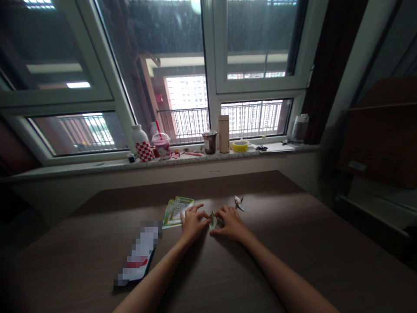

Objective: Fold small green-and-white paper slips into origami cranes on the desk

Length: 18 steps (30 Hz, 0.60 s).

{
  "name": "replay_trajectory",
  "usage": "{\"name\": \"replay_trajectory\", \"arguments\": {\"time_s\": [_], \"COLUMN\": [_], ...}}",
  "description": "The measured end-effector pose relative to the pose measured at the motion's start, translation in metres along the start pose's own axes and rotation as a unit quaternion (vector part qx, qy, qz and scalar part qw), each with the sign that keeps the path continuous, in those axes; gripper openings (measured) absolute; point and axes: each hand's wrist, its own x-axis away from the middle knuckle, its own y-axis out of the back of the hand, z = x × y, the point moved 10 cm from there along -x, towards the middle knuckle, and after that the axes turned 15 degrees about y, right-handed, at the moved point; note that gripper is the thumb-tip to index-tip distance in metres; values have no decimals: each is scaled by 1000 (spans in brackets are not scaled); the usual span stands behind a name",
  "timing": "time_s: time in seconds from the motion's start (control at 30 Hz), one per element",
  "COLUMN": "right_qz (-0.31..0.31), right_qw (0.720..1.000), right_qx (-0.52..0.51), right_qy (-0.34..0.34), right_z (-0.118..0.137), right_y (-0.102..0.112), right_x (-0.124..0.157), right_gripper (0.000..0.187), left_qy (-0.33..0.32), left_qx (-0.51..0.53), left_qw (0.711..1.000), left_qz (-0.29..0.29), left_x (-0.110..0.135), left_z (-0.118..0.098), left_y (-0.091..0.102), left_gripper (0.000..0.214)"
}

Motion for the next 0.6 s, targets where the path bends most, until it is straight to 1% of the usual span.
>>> {"name": "replay_trajectory", "arguments": {"time_s": [0.1,0.23,0.3,0.37,0.5,0.6], "right_qz": [2,-1,2,7,8,10], "right_qw": [1000,1000,1000,1000,1000,1000], "right_qx": [-6,-5,-5,-6,-4,-5], "right_qy": [-4,0,-3,-6,-2,-1], "right_z": [-1,0,0,-1,0,0], "right_y": [-1,0,0,-1,-1,0], "right_x": [0,-1,-1,-1,-2,-2], "right_gripper": [56,53,53,53,55,55], "left_qy": [-9,-20,-20,-17,-15,-19], "left_qx": [-2,-5,-6,-3,10,13], "left_qw": [1000,999,999,999,1000,1000], "left_qz": [14,35,44,42,18,7], "left_x": [0,-2,-2,-3,-2,0], "left_z": [1,2,3,3,0,-2], "left_y": [-1,-2,-2,-1,3,5], "left_gripper": [6,20,22,18,6,7]}}
